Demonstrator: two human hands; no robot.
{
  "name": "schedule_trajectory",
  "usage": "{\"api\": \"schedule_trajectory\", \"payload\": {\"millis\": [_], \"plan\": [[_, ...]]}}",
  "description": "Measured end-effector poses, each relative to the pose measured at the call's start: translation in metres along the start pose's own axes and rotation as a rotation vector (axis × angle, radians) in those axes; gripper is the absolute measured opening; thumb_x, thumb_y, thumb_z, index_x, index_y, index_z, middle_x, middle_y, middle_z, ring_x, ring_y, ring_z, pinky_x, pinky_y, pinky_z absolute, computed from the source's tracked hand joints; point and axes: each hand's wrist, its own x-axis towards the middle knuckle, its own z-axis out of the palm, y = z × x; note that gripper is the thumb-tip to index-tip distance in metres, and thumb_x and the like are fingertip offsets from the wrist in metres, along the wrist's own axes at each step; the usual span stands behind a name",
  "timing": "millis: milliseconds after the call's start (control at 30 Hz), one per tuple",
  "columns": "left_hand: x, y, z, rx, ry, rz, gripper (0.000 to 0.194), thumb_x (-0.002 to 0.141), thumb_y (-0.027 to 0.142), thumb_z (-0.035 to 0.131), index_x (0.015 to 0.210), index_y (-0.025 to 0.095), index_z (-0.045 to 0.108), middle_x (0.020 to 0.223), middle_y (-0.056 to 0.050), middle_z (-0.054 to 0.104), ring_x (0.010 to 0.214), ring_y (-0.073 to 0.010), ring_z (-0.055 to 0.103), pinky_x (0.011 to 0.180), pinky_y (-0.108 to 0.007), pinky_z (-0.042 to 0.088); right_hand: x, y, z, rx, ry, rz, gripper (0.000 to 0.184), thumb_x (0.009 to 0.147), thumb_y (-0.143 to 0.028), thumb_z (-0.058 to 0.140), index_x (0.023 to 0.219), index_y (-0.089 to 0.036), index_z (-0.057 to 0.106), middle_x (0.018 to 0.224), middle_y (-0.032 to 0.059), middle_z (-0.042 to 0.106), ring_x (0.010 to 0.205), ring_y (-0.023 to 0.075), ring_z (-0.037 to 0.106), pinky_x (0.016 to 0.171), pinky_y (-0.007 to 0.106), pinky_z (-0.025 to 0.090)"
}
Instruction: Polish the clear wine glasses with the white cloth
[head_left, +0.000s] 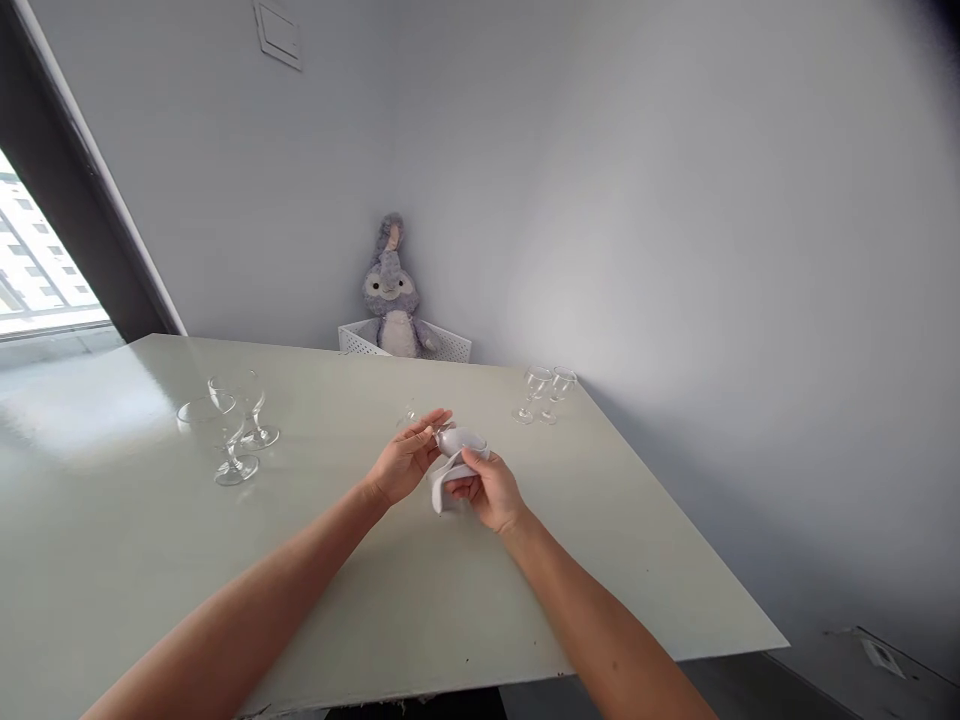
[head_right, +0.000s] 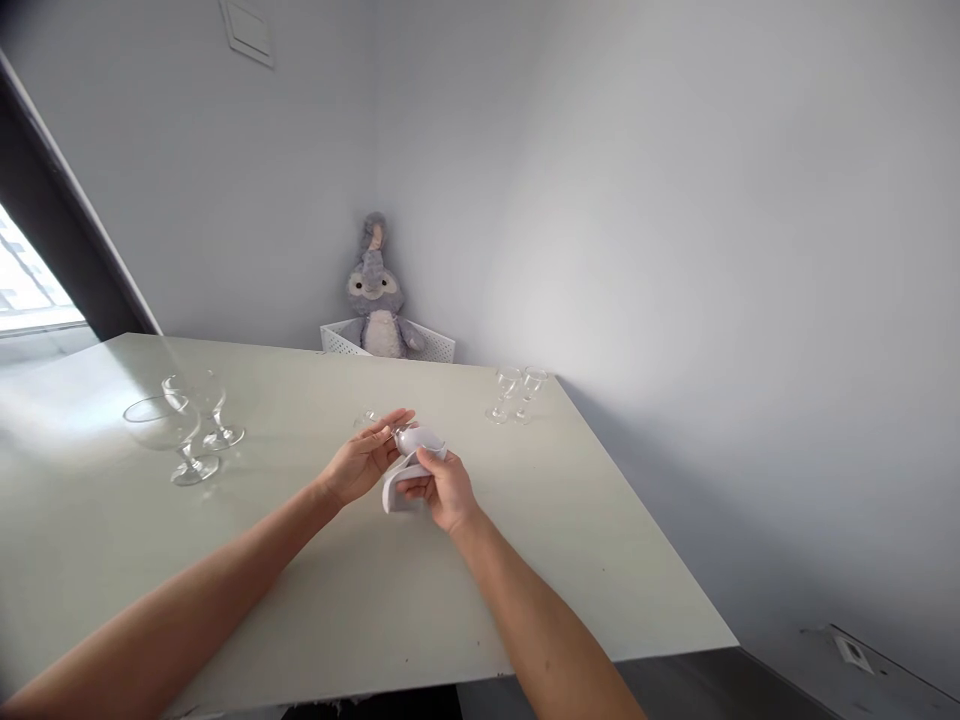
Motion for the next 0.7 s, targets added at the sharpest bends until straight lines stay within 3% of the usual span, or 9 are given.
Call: {"api": "schedule_trajectory", "payload": {"millis": [100,267,333,467,533,700], "plan": [[-0.002,0.002,0.002,0.054,-0.011,0.004,0.029,0.076,0.034,0.059,0.101,0.019,0.062,0.112,-0.008,0.058,0.099,-0.0191,0.053,0.088,-0.033,0.040,-0.001,0.000,-0.001,0.132,-0.026,0.046,0.032,0.073,-0.043,0.061,0.082,-0.013,0.060,0.055,0.0000,0.059,0.046,0.0113,0.056,0.046,0.022,0.047],[0.000,-0.001,-0.003,0.225,0.184,-0.110,0.032,0.070,0.044,0.062,0.083,0.015,0.064,0.084,-0.007,0.063,0.078,-0.0176,0.058,0.074,-0.032,0.045,-0.006,0.008,0.003,-0.306,0.061,-0.185,0.024,0.065,-0.035,0.069,0.081,-0.019,0.063,0.070,0.0016,0.063,0.064,0.0166,0.060,0.054,0.026,0.050],[0.001,-0.001,-0.003,0.235,0.214,-0.098,0.034,0.070,0.046,0.062,0.081,0.014,0.064,0.082,-0.007,0.063,0.080,-0.0180,0.058,0.078,-0.033,0.044,-0.004,0.009,0.002,-0.344,0.074,-0.197,0.021,0.065,-0.035,0.069,0.076,-0.019,0.064,0.067,0.0018,0.063,0.062,0.0163,0.060,0.051,0.025,0.049],[-0.001,0.002,0.002,0.110,0.053,0.023,0.035,0.072,0.037,0.062,0.104,0.021,0.061,0.109,-0.006,0.059,0.097,-0.0175,0.054,0.089,-0.033,0.040,0.003,0.003,-0.003,0.028,-0.008,0.023,0.030,0.072,-0.043,0.061,0.081,-0.015,0.061,0.059,0.0012,0.061,0.049,0.0130,0.058,0.042,0.022,0.045],[-0.002,0.002,0.001,0.120,0.028,0.018,0.035,0.072,0.036,0.063,0.104,0.020,0.061,0.108,-0.007,0.059,0.095,-0.0171,0.055,0.086,-0.032,0.042,0.003,0.002,-0.004,0.135,-0.037,0.068,0.030,0.072,-0.044,0.061,0.082,-0.015,0.060,0.058,0.0003,0.061,0.048,0.0115,0.057,0.043,0.022,0.046],[0.002,-0.006,-0.009,0.248,0.160,-0.132,0.035,0.069,0.046,0.062,0.083,0.014,0.065,0.085,-0.008,0.064,0.078,-0.0180,0.058,0.075,-0.033,0.045,-0.004,0.010,0.002,-0.246,0.021,-0.109,0.027,0.067,-0.039,0.068,0.084,-0.018,0.064,0.065,0.0007,0.064,0.056,0.0151,0.060,0.047,0.024,0.049]]}}
